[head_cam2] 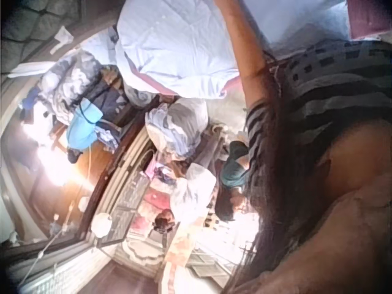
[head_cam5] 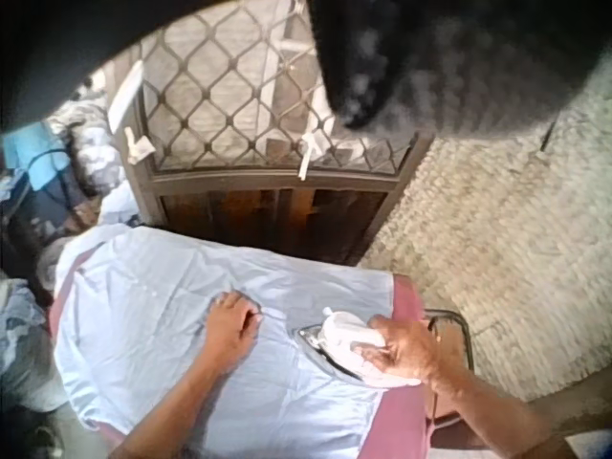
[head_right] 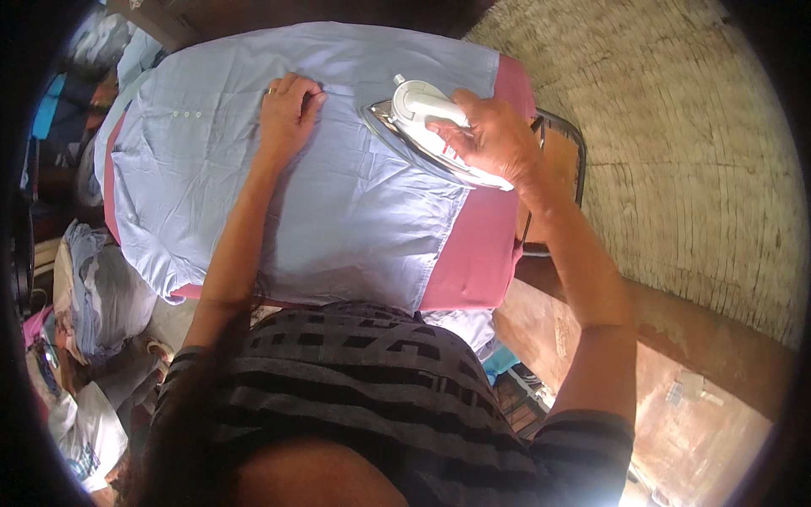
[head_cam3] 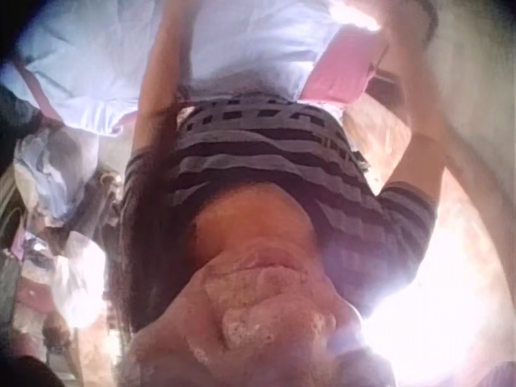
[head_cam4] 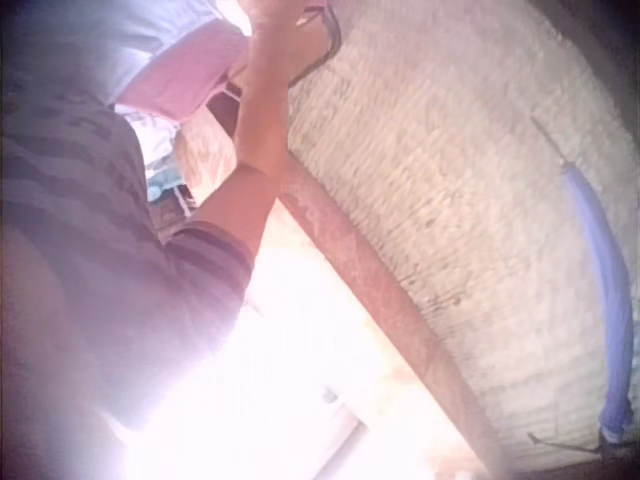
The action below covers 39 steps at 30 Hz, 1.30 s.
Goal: The person irons a light blue shirt on a pink ironing board. They spread the shirt, smooth it with their hands, and use a steam iron to press the body, sleeves, and collar areas. The shirt is repositioned several times to access different sections.
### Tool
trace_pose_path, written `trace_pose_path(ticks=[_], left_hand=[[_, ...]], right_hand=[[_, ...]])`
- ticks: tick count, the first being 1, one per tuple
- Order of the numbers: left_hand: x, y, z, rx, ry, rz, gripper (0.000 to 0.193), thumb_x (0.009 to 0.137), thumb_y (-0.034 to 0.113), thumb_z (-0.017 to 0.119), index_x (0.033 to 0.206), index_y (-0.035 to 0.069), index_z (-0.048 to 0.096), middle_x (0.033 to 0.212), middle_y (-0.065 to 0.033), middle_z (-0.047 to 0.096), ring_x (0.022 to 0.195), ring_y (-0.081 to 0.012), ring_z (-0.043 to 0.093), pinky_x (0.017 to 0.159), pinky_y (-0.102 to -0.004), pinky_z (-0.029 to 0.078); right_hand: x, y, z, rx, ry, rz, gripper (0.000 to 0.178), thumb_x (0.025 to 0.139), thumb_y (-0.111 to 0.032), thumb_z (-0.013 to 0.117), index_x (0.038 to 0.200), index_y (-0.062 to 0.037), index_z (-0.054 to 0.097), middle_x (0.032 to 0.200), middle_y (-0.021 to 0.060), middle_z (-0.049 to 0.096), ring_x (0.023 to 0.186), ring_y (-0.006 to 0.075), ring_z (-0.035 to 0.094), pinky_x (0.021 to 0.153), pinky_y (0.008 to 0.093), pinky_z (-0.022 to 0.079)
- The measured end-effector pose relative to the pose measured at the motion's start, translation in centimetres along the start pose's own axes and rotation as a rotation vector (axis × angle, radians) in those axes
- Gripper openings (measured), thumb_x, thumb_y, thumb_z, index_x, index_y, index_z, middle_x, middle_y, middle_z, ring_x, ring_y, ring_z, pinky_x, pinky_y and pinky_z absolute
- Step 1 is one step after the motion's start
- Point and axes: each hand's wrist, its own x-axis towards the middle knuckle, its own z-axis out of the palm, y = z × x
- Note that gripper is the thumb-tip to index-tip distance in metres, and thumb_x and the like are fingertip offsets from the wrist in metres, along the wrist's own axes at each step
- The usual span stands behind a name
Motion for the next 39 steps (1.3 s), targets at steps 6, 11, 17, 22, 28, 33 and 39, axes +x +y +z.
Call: trace_pose_path(ticks=[6,11,17,22,28,33,39], left_hand=[[0.2,-0.1,0.1,-0.033,0.011,-0.011,0.009,0.086,0.012,0.07,0.09,0.01,0.062,0.094,-0.0068,0.062,0.092,-0.0325,0.057,0.08,-0.0453,0.044],[-0.1,-1.5,-0.7,0.136,0.025,-0.011,0.017,0.088,0.014,0.068,0.104,0.012,0.065,0.113,-0.0055,0.061,0.107,-0.0308,0.056,0.088,-0.0486,0.043],[-1.5,-4.8,-3.6,0.687,-0.138,-0.113,0.045,0.105,0.045,0.039,0.146,0.029,0.05,0.155,-0.0013,0.042,0.146,-0.0271,0.033,0.116,-0.0544,0.022],[-1.3,-4.4,-3.4,0.635,-0.108,-0.132,0.045,0.104,0.046,0.042,0.144,0.029,0.052,0.154,0.0012,0.044,0.145,-0.0267,0.035,0.115,-0.057,0.022],[-1.9,-5.5,-3.6,0.625,-0.074,-0.105,0.044,0.104,0.046,0.043,0.144,0.029,0.052,0.154,0.0016,0.044,0.146,-0.0273,0.035,0.116,-0.0575,0.022],[-1.6,-4.8,-3.1,0.636,-0.09,-0.126,0.046,0.105,0.048,0.038,0.146,0.031,0.051,0.155,0.0023,0.044,0.147,-0.0257,0.033,0.117,-0.0529,0.02],[-1.4,-4.3,-3.7,0.605,-0.002,-0.066,0.04,0.1,0.046,0.053,0.133,0.025,0.062,0.144,-0.0004,0.053,0.139,-0.028,0.043,0.112,-0.0539,0.028]], right_hand=[[4.9,1.0,-0.7,-0.14,-0.018,-0.277,0.037,0.089,-0.034,0.074,0.097,0.0003,0.064,0.072,0.0171,0.069,0.064,0.0316,0.069,0.058,0.0404,0.051],[8.8,0.2,0.4,-0.228,-0.074,-0.229,0.042,0.091,-0.043,0.07,0.099,-0.0019,0.064,0.068,0.0156,0.067,0.061,0.0318,0.067,0.058,0.0417,0.051],[7.4,1.3,-1.3,-0.148,-0.123,-0.315,0.032,0.089,-0.03,0.074,0.092,-0.0014,0.06,0.07,0.0174,0.065,0.063,0.0317,0.065,0.059,0.0386,0.051],[8.1,1.7,-1.3,-0.094,-0.187,-0.335,0.029,0.087,-0.023,0.076,0.091,-0.0015,0.058,0.068,0.0182,0.06,0.059,0.0333,0.059,0.056,0.0386,0.047],[9.7,-0.9,-0.4,-0.153,-0.21,-0.308,0.037,0.09,-0.036,0.073,0.093,-0.0016,0.059,0.065,0.0193,0.056,0.056,0.0335,0.056,0.054,0.0393,0.044],[9.7,1.2,-0.3,-0.092,-0.217,-0.348,0.036,0.09,-0.036,0.071,0.094,-0.0016,0.061,0.065,0.0177,0.06,0.056,0.0325,0.056,0.054,0.0394,0.044],[10.5,-2.1,0.7,-0.183,-0.177,-0.269,0.039,0.091,-0.041,0.069,0.097,-0.0033,0.064,0.068,0.0183,0.064,0.059,0.0306,0.064,0.056,0.0401,0.047]])
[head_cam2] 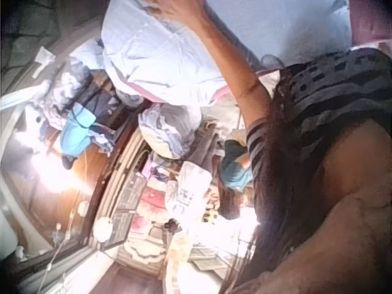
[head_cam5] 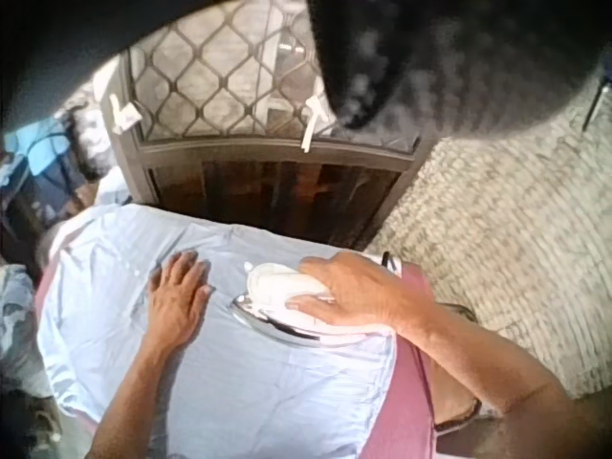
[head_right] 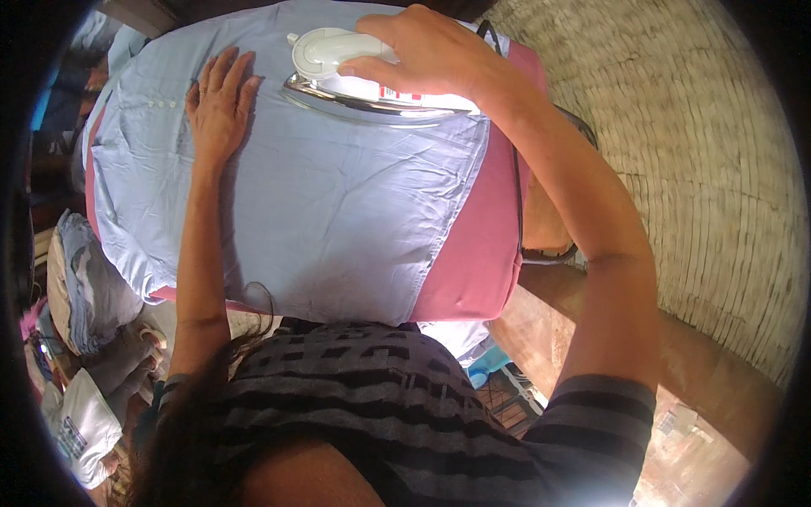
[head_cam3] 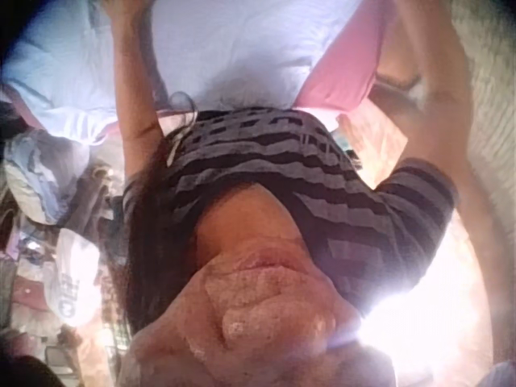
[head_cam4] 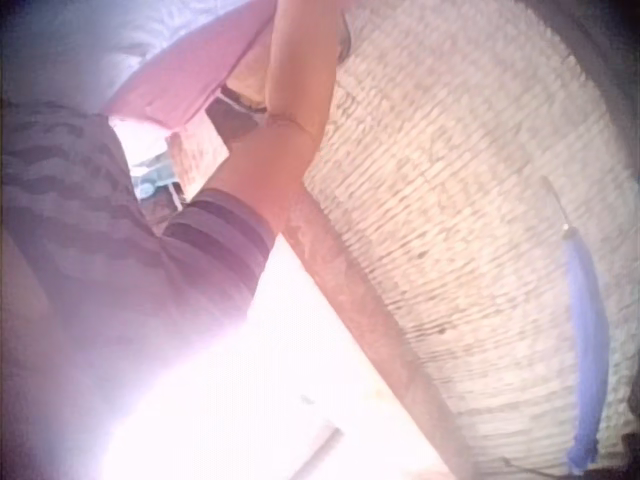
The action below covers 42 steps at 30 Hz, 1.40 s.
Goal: The person irons a light blue shirt on a pink ironing board. They spread the shirt, smooth it with their hands, and use a steam iron to press the body, sleeves, and collar areas. The shirt is repositioned several times to access different sections.
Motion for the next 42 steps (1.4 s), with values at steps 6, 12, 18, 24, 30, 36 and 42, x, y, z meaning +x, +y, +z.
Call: trace_pose_path(ticks=[6,12,18,24,30,36,42], left_hand=[[0.3,-0.3,-0.7,-0.26,0.026,-0.004,0.028,0.092,0.037,0.068,0.114,0.019,0.071,0.116,-0.0014,0.063,0.114,-0.028,0.054,0.097,-0.0494,0.038],[0.5,-0.2,-0.7,-0.192,-0.003,0.011,0.022,0.094,0.031,0.064,0.114,0.021,0.068,0.121,-0.0023,0.059,0.118,-0.027,0.051,0.095,-0.0499,0.038],[0.8,-1.4,-0.3,-0.214,0.012,0.145,0.022,0.094,0.029,0.062,0.115,0.023,0.064,0.12,-0.0023,0.056,0.115,-0.0275,0.05,0.093,-0.0503,0.037],[0.8,-1.8,-0.7,-0.345,0.004,0.124,0.021,0.092,0.033,0.065,0.11,0.022,0.067,0.116,-0.0022,0.057,0.113,-0.0275,0.05,0.091,-0.0506,0.036],[1.3,-1.9,-1.5,-0.323,-0.067,0.105,0.023,0.088,0.039,0.07,0.1,0.02,0.068,0.11,0.0,0.061,0.112,-0.0286,0.052,0.087,-0.0521,0.038],[1.9,-2.3,-1.2,-0.435,-0.052,0.146,0.018,0.087,0.035,0.072,0.093,0.018,0.067,0.097,0.001,0.064,0.103,-0.024,0.056,0.087,-0.0493,0.036],[1.8,-2.6,-0.2,-0.707,-0.03,0.01,0.012,0.089,0.028,0.071,0.09,0.017,0.067,0.074,-0.0003,0.063,0.079,-0.0218,0.056,0.084,-0.042,0.033]], right_hand=[[0.3,-0.7,1.0,0.029,0.123,0.054,0.044,0.094,-0.046,0.066,0.1,-0.0019,0.066,0.075,0.0195,0.069,0.067,0.0334,0.068,0.064,0.0407,0.052],[-3.6,-1.2,1.7,0.047,0.155,0.253,0.048,0.095,-0.045,0.063,0.112,-0.0001,0.066,0.087,0.0222,0.071,0.078,0.0362,0.07,0.073,0.0419,0.054],[-8.1,-4.9,4.0,0.112,0.371,0.461,0.05,0.095,-0.047,0.061,0.107,0.0009,0.066,0.087,0.026,0.071,0.082,0.0426,0.07,0.074,0.0477,0.056],[-4.0,-7.1,4.9,0.042,0.481,0.687,0.052,0.095,-0.048,0.061,0.103,0.0033,0.064,0.084,0.0289,0.069,0.08,0.0461,0.07,0.072,0.0504,0.055],[-4.5,-7.6,4.9,0.156,0.484,0.77,0.053,0.096,-0.049,0.059,0.108,0.0023,0.064,0.091,0.0294,0.069,0.092,0.0471,0.068,0.081,0.0505,0.054],[-11.9,-10.3,5.7,0.18,0.323,0.803,0.045,0.095,-0.041,0.063,0.11,0.0011,0.062,0.089,0.0282,0.068,0.088,0.0441,0.069,0.076,0.0479,0.053],[-13.3,-10.2,5.1,0.165,0.208,0.67,0.033,0.093,-0.033,0.068,0.105,-0.003,0.06,0.082,0.0249,0.068,0.077,0.0414,0.069,0.068,0.0462,0.054]])
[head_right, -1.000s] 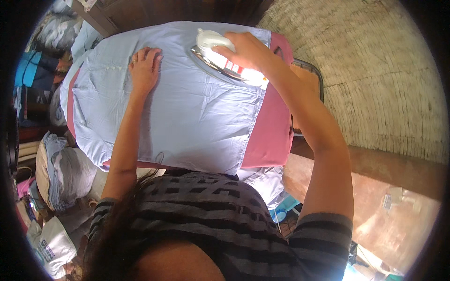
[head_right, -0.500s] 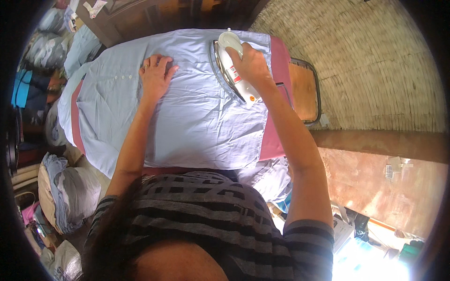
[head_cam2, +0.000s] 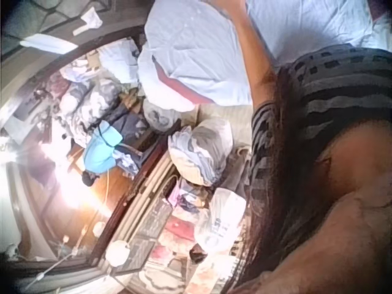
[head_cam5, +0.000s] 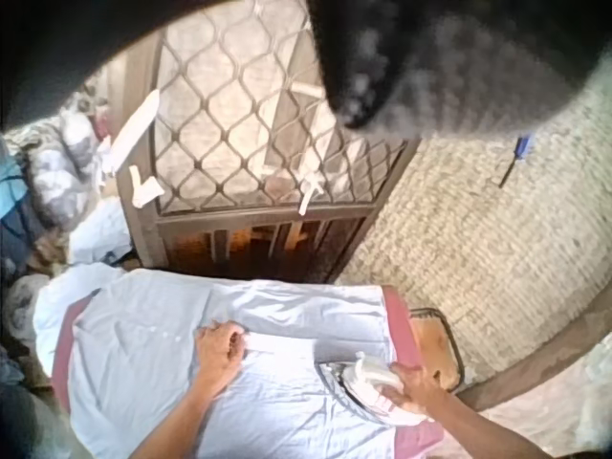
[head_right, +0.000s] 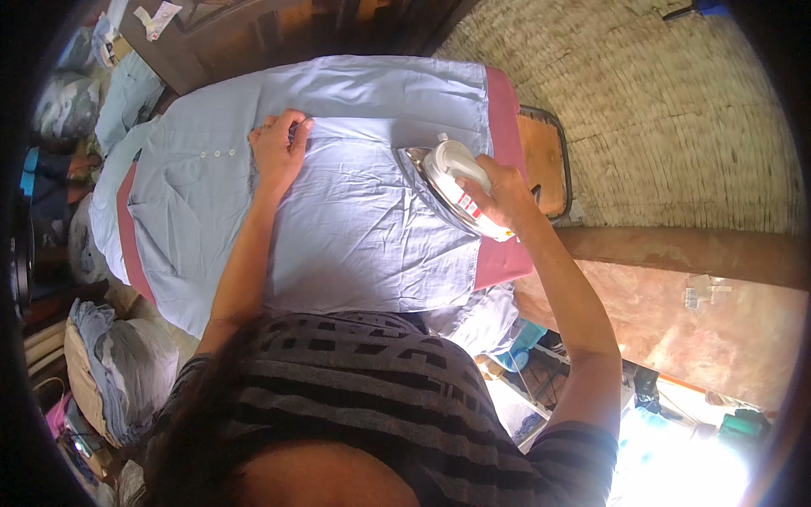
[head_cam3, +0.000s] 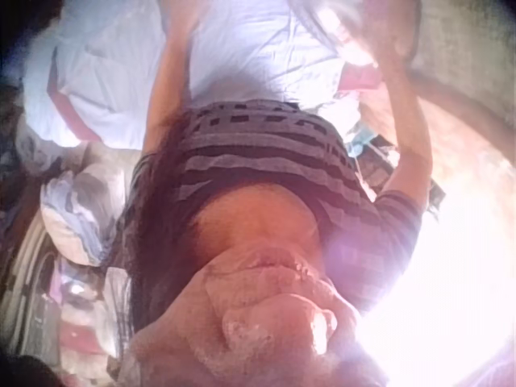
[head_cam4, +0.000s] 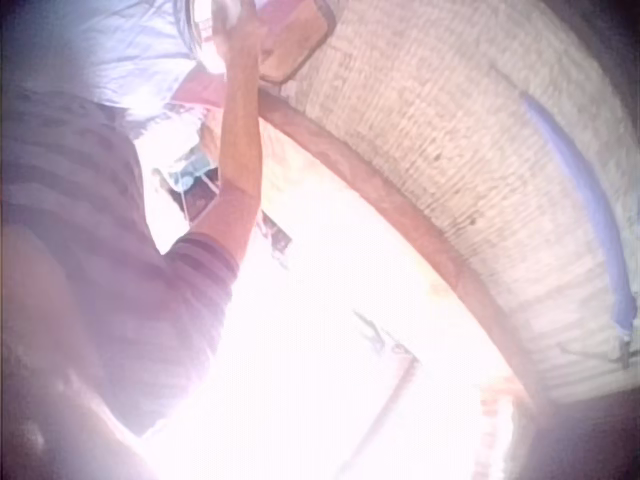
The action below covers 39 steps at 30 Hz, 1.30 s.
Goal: The person irons a light blue shirt on a pink ironing board. They spread the shirt, smooth it with their hands, and use a steam iron to press the body, sleeves, and collar areas. The shirt is repositioned several times to access different sections.
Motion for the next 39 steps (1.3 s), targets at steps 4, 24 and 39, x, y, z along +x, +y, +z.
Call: trace_pose_path(ticks=[4,24,39], left_hand=[[-0.1,0.6,-0.1,0.078,-0.005,0.02,0.012,0.089,0.028,0.07,0.089,0.016,0.067,0.071,-0.0017,0.063,0.074,-0.0229,0.056,0.082,-0.0412,0.033],[0.2,-0.7,-0.2,0.296,-0.069,0.09,0.016,0.095,0.033,0.065,0.097,0.017,0.066,0.077,-0.0057,0.065,0.077,-0.0279,0.062,0.075,-0.0451,0.041],[0.0,-1.1,0.4,0.208,-0.035,0.061,0.016,0.091,0.033,0.07,0.092,0.018,0.066,0.071,0.0015,0.063,0.078,-0.0223,0.061,0.079,-0.0429,0.04]], right_hand=[[1.8,-1.1,0.8,0.012,0.023,-0.014,0.031,0.093,-0.031,0.069,0.103,-0.0036,0.059,0.08,0.0243,0.068,0.076,0.0408,0.07,0.064,0.0448,0.054],[12.6,-1.7,-0.9,-0.028,-0.106,-0.265,0.057,0.093,-0.054,0.063,0.12,-0.0042,0.067,0.074,0.0181,0.068,0.068,0.0296,0.068,0.066,0.0408,0.053],[10.3,-0.4,-0.4,-0.013,0.003,-0.307,0.047,0.095,-0.048,0.062,0.104,-0.002,0.067,0.068,0.0176,0.067,0.061,0.0288,0.066,0.059,0.0414,0.051]])
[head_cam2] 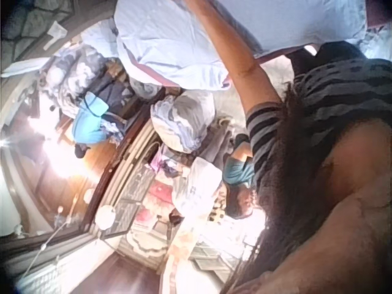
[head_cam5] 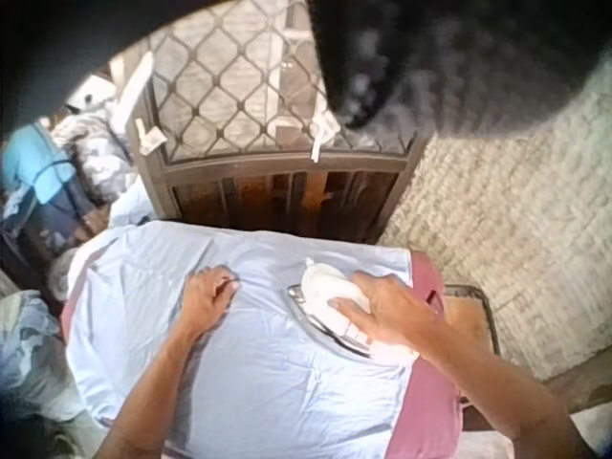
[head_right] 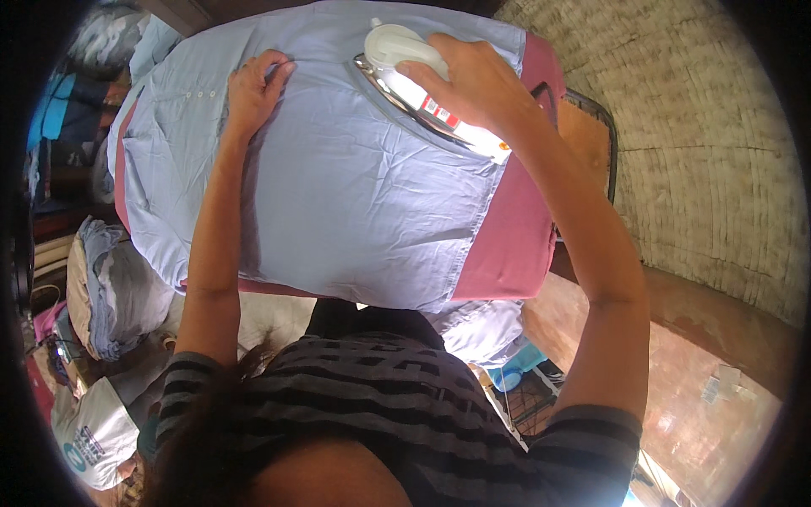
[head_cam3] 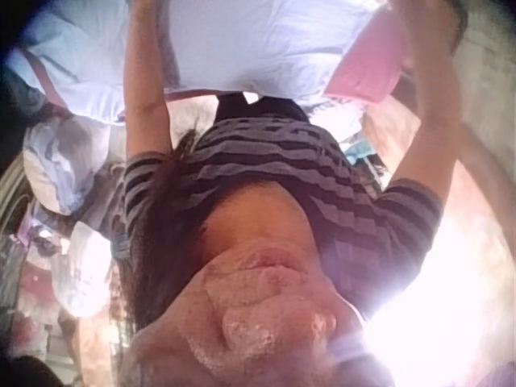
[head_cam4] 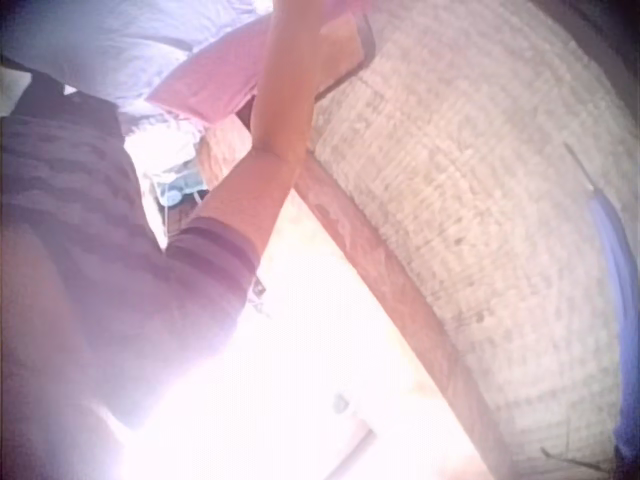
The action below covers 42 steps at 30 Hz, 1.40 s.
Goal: The person irons a light blue shirt on a pink ironing board. They spread the shirt, smooth it with their hands, and use a steam iron to press the body, sleeves, and collar areas. The shirt is repositioned several times to access different sections.
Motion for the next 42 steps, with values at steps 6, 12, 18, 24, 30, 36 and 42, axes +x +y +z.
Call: trace_pose_path(ticks=[6,12,18,24,30,36,42], left_hand=[[0.4,5.3,-0.4,0.139,0.132,0.155,0.022,0.092,0.028,0.068,0.106,0.011,0.067,0.106,-0.0083,0.067,0.101,-0.0306,0.061,0.089,-0.0455,0.044],[-2.5,11.4,4.6,-0.08,-0.121,0.214,0.047,0.096,0.029,0.06,0.138,0.008,0.052,0.141,-0.0135,0.052,0.13,-0.0336,0.049,0.108,-0.054,0.036],[-3.5,11.3,3.6,0.232,-0.275,0.227,0.059,0.098,0.04,0.052,0.147,0.009,0.043,0.158,-0.0037,0.036,0.145,-0.0295,0.032,0.116,-0.0572,0.025],[-3.5,11.3,3.9,0.211,-0.281,0.212,0.06,0.097,0.042,0.054,0.148,0.01,0.043,0.159,-0.0025,0.033,0.148,-0.0279,0.029,0.116,-0.0566,0.023],[-3.5,10.6,4.9,0.174,-0.261,0.226,0.063,0.096,0.043,0.055,0.148,0.009,0.044,0.159,-0.0033,0.033,0.148,-0.0284,0.028,0.117,-0.0581,0.019],[-3.7,10.2,5.5,0.157,-0.232,0.222,0.062,0.097,0.042,0.055,0.148,0.009,0.043,0.16,-0.0056,0.031,0.149,-0.0296,0.025,0.117,-0.0594,0.019],[-3.3,11.3,3.7,0.082,-0.361,0.444,0.059,0.098,0.04,0.054,0.148,0.01,0.043,0.161,-0.0062,0.03,0.15,-0.0296,0.024,0.119,-0.0572,0.018]], right_hand=[[-1.1,0.2,-0.6,0.004,0.098,0.164,0.055,0.096,-0.051,0.058,0.105,0.0029,0.064,0.076,0.0224,0.069,0.073,0.035,0.072,0.07,0.0459,0.056],[0.1,-0.3,-0.1,0.019,0.194,0.213,0.055,0.097,-0.051,0.055,0.103,0.0032,0.062,0.077,0.0216,0.07,0.08,0.0413,0.071,0.076,0.0477,0.056],[-1.8,2.2,1.4,-0.085,0.331,0.126,0.053,0.096,-0.05,0.059,0.097,0.0023,0.063,0.076,0.0262,0.069,0.076,0.0467,0.07,0.069,0.0511,0.056],[0.3,0.8,0.5,-0.072,0.346,0.337,0.057,0.094,-0.054,0.058,0.105,0.0014,0.065,0.088,0.0299,0.069,0.086,0.047,0.069,0.077,0.0525,0.056],[-0.5,1.0,-4.4,-0.076,0.144,0.507,0.067,0.091,-0.059,0.056,0.122,0.0,0.064,0.097,0.0248,0.071,0.087,0.0352,0.072,0.082,0.0438,0.055],[-10.3,-0.7,-7.1,0.107,0.388,0.715,0.056,0.091,-0.051,0.061,0.118,-0.0019,0.066,0.087,0.0223,0.071,0.076,0.0346,0.071,0.074,0.0441,0.054],[-14.1,-3.8,-1.0,0.154,0.368,0.865,0.042,0.095,-0.037,0.06,0.113,0.0015,0.061,0.081,0.0253,0.068,0.077,0.0381,0.07,0.07,0.0451,0.053]])
